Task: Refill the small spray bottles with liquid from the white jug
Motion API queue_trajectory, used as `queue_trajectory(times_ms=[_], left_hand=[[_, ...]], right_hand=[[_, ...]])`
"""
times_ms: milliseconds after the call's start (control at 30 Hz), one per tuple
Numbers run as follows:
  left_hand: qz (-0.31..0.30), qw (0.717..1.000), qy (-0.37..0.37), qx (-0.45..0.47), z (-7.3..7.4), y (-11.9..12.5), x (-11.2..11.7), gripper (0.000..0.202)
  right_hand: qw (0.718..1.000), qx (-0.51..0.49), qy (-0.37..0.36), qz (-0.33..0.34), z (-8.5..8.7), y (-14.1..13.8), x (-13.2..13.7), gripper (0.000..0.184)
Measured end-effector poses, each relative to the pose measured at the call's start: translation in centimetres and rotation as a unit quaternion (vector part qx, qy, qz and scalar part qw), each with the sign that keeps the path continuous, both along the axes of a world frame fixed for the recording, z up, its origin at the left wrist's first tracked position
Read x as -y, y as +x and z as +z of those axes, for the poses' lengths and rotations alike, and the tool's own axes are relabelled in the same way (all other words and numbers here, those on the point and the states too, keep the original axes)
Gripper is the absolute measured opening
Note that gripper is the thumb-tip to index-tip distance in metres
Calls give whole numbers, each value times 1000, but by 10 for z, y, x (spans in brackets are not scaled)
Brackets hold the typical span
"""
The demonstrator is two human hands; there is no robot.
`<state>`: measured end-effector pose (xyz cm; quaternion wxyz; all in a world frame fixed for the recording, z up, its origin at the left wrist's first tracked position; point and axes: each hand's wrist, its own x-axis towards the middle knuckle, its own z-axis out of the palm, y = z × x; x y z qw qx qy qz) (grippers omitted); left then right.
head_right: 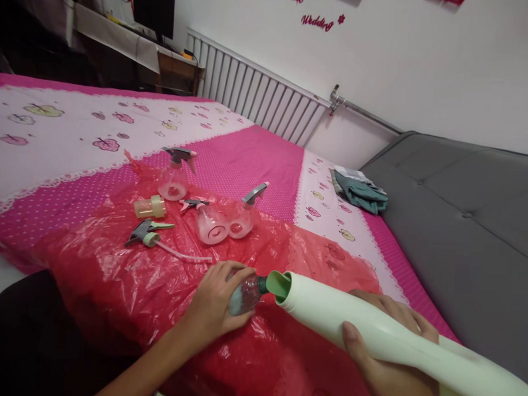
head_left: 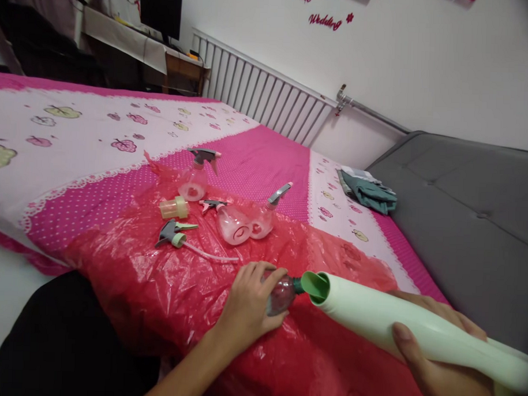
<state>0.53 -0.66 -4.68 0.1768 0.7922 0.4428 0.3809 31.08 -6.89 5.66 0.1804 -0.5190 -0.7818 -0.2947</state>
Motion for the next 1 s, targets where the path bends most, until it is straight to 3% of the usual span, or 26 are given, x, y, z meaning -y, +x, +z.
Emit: queue_trajectory(times_ms=[500,1000], left_hand=[[-3,1000,-8,-14,3,1,0,65],[-4,1000,-16,-10,3,-1,1,64]], right_hand=[[999,-9,-31,-23,1,4,3,37],[1000,11,-11,-14,1,4,0,39]])
